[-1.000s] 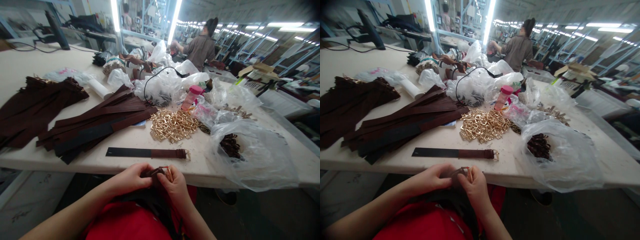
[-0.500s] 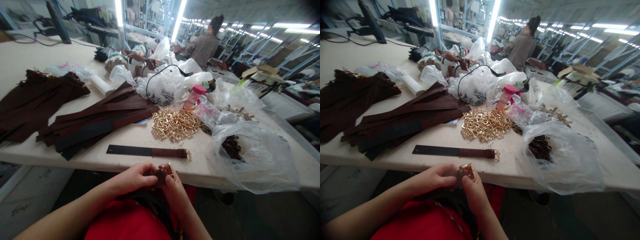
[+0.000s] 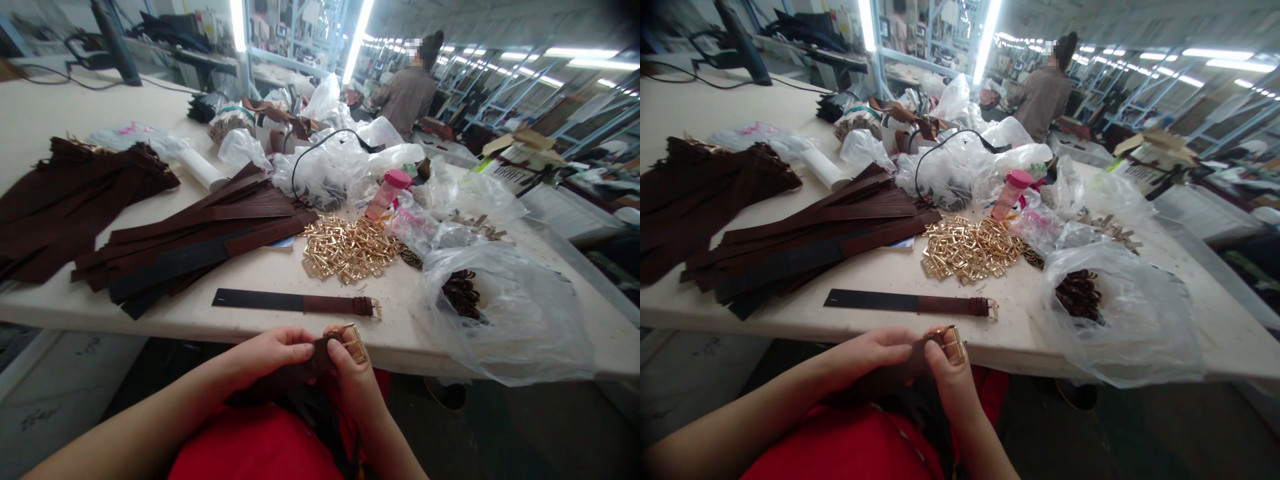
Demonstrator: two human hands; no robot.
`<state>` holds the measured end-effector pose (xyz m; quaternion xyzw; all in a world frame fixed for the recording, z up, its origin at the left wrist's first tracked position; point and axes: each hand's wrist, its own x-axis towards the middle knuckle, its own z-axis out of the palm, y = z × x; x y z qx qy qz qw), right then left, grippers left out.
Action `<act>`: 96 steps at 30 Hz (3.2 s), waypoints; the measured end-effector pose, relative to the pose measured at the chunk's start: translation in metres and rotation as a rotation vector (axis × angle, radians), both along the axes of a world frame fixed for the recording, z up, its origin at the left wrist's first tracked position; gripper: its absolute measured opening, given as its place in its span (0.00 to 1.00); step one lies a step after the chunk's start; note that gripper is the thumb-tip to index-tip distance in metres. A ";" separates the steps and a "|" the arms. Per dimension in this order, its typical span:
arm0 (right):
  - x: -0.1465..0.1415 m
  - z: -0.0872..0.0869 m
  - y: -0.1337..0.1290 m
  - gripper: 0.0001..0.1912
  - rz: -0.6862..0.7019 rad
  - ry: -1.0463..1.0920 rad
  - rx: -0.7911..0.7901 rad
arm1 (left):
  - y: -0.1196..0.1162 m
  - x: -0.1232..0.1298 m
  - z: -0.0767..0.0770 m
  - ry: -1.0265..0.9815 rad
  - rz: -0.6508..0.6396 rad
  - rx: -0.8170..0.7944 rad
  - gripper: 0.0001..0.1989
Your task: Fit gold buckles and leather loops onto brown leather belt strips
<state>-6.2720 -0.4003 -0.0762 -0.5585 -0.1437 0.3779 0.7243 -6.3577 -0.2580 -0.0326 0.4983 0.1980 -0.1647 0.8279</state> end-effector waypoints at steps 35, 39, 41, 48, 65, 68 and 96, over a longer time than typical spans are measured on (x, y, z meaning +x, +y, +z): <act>0.028 -0.013 -0.014 0.16 -0.180 -0.441 -0.188 | 0.025 0.013 0.027 -0.038 -0.481 1.058 0.14; 0.090 -0.019 -0.012 0.18 -0.410 -0.557 -0.239 | 0.060 0.033 0.022 -0.074 -0.311 1.466 0.13; 0.119 -0.025 -0.008 0.18 -0.402 -0.715 -0.353 | 0.069 0.053 0.008 -0.164 -0.223 1.639 0.12; 0.159 -0.035 0.016 0.20 -0.328 -1.262 -0.558 | 0.078 0.102 -0.044 -0.214 -0.156 1.913 0.11; 0.134 -0.071 0.002 0.20 -0.397 -1.610 -0.449 | 0.159 0.070 0.023 0.114 0.096 2.257 0.15; 0.131 -0.068 -0.001 0.20 -0.399 -1.585 -0.432 | 0.161 0.066 0.023 0.115 0.067 2.276 0.12; 0.072 0.005 0.027 0.19 -0.155 -0.271 -0.076 | 0.038 -0.002 -0.003 -0.257 -0.141 1.802 0.17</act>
